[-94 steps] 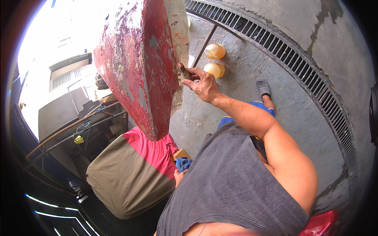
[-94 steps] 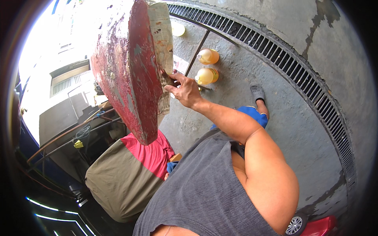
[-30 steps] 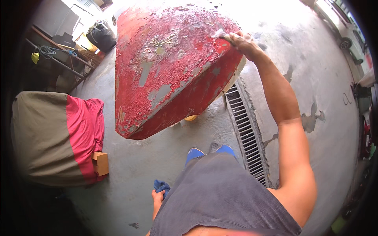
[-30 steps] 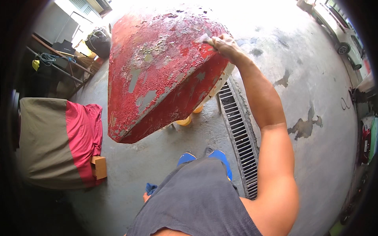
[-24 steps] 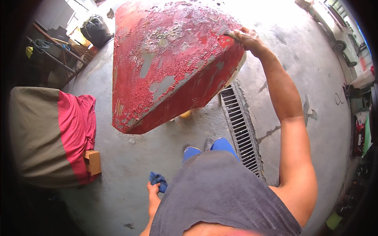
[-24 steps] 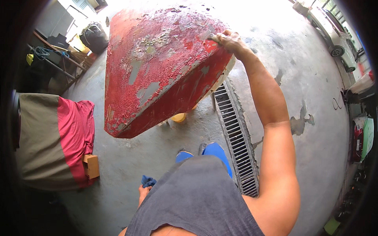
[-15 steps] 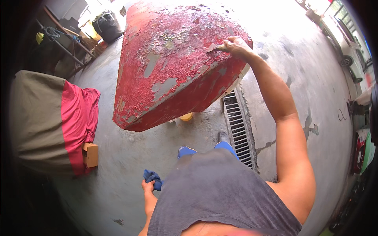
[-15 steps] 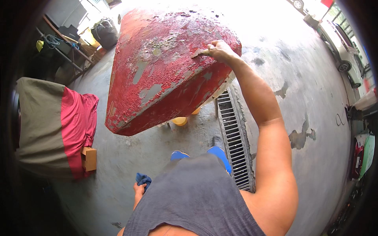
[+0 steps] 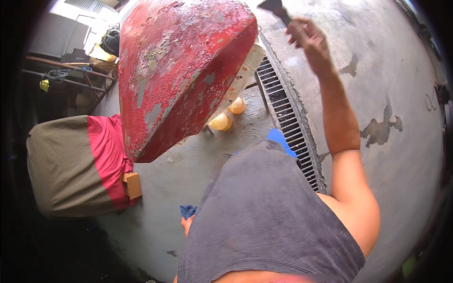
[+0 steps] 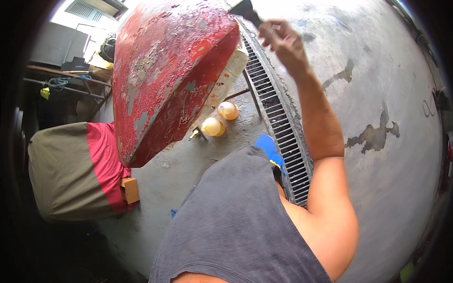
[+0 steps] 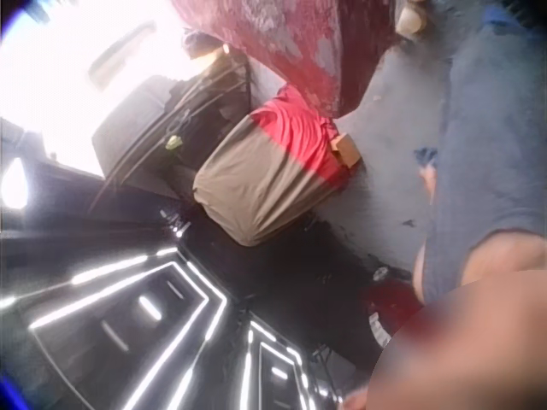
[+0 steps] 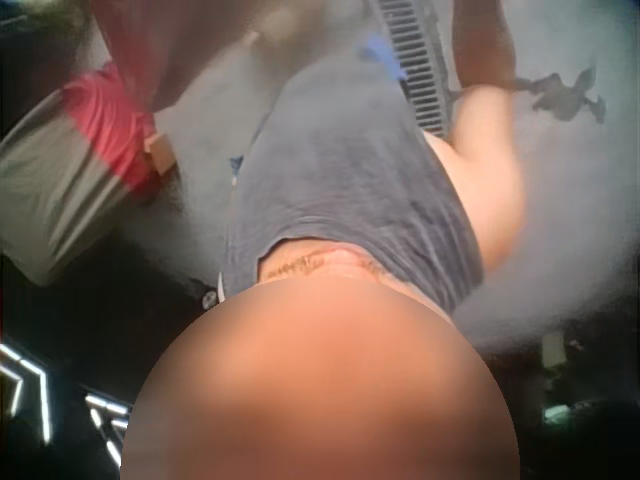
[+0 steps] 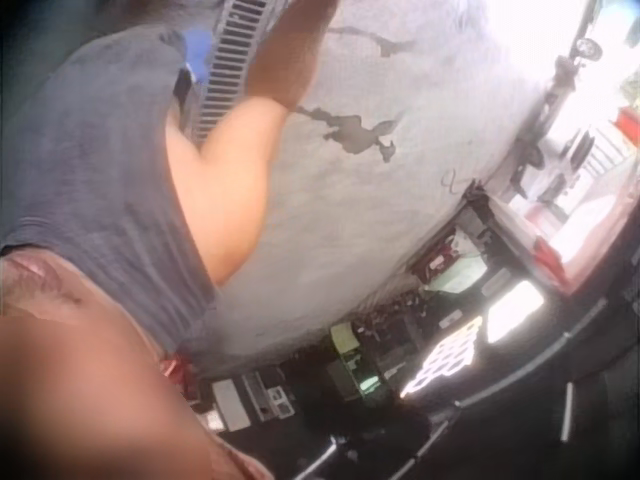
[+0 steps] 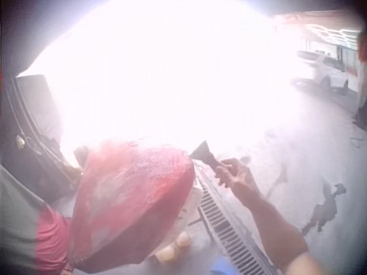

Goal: The person scrapes a red car part with a scraper, then pours liquid from a yellow jug into a small can and applies it with a brush. The person continues to paint the car part with the brush, covering more area.

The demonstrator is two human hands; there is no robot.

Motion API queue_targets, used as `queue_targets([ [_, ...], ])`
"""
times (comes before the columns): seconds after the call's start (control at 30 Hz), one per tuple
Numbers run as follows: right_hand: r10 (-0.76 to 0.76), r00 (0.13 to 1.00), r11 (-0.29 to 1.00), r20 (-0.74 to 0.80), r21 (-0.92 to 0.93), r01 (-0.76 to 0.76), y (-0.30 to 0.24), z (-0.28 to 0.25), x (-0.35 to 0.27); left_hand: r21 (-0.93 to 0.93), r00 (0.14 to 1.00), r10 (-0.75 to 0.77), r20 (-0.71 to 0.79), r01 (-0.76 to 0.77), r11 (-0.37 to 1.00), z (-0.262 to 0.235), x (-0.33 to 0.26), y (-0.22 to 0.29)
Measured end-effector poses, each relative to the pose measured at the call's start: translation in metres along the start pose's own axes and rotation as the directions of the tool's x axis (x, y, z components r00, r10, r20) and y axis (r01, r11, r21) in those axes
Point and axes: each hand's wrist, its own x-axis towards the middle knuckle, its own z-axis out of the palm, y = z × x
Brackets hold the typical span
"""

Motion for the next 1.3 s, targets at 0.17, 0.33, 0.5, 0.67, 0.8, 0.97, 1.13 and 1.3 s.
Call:
queue_targets([
  [0.17,0.328,0.945,0.8,0.018,0.527,-0.287,0.103,0.023,-0.086,0.095,0.998,0.067,-0.002,-0.066,0.993,-0.031,0.008,0.016],
  [0.33,0.429,0.902,0.85,0.051,0.313,-0.423,0.145,0.03,-0.079,0.206,0.991,0.132,-0.024,-0.124,0.971,-0.072,0.003,0.045],
  [0.5,0.409,0.912,0.912,-0.046,0.071,-0.405,0.155,0.042,-0.053,0.271,0.987,0.156,-0.039,-0.14,0.952,-0.088,-0.015,0.06],
  [0.67,0.404,0.914,0.907,-0.018,0.132,-0.399,0.159,0.051,-0.04,0.294,0.986,0.164,-0.035,-0.147,0.944,-0.07,-0.03,0.061],
  [0.8,0.384,0.923,0.913,0.024,0.139,-0.383,0.156,0.057,-0.039,0.292,0.988,0.154,-0.014,-0.144,0.945,-0.052,-0.037,0.059],
  [0.97,0.352,0.935,0.92,0.043,0.167,-0.354,0.154,0.061,-0.045,0.285,0.99,0.139,-0.004,-0.132,0.95,-0.043,-0.043,0.048],
  [1.13,0.338,0.938,0.929,0.071,0.134,-0.345,0.153,0.062,-0.05,0.269,0.993,0.118,-0.002,-0.113,0.957,-0.04,-0.043,0.034],
  [1.3,0.339,0.937,0.932,0.089,0.1,-0.347,0.149,0.064,-0.056,0.245,0.995,0.095,-0.001,-0.092,0.965,-0.039,-0.043,0.016],
])
